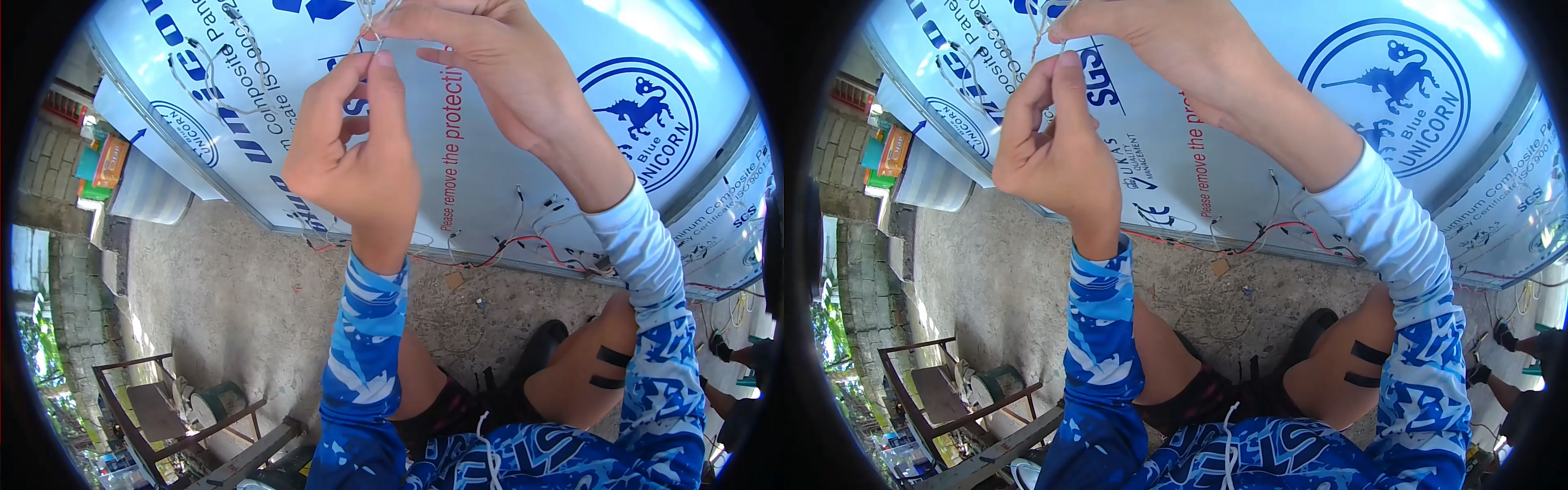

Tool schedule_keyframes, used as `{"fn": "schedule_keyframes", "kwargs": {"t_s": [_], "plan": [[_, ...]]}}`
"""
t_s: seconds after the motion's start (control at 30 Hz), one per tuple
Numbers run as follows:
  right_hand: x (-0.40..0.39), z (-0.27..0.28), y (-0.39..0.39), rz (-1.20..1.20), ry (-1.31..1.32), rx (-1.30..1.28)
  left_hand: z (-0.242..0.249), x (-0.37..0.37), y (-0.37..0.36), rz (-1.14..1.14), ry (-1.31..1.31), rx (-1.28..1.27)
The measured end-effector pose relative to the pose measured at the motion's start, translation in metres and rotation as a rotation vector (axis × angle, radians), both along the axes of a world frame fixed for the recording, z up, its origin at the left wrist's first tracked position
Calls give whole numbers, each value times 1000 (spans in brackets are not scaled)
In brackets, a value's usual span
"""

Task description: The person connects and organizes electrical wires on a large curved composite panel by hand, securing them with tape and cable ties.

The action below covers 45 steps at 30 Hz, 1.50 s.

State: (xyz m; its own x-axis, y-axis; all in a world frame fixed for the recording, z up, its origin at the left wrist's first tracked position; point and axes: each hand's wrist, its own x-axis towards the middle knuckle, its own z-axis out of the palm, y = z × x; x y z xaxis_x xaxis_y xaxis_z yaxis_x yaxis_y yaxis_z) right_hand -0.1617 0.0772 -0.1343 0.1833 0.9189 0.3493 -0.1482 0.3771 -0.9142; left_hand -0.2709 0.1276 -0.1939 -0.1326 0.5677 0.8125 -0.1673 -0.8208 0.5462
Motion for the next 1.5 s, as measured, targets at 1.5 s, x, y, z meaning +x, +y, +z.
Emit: {"fn": "schedule_keyframes", "kwargs": {"t_s": [1.5], "plan": [[28, -26, 19, 618, 433, -17, -2, 14, 10, -2168, -487, -635]]}}
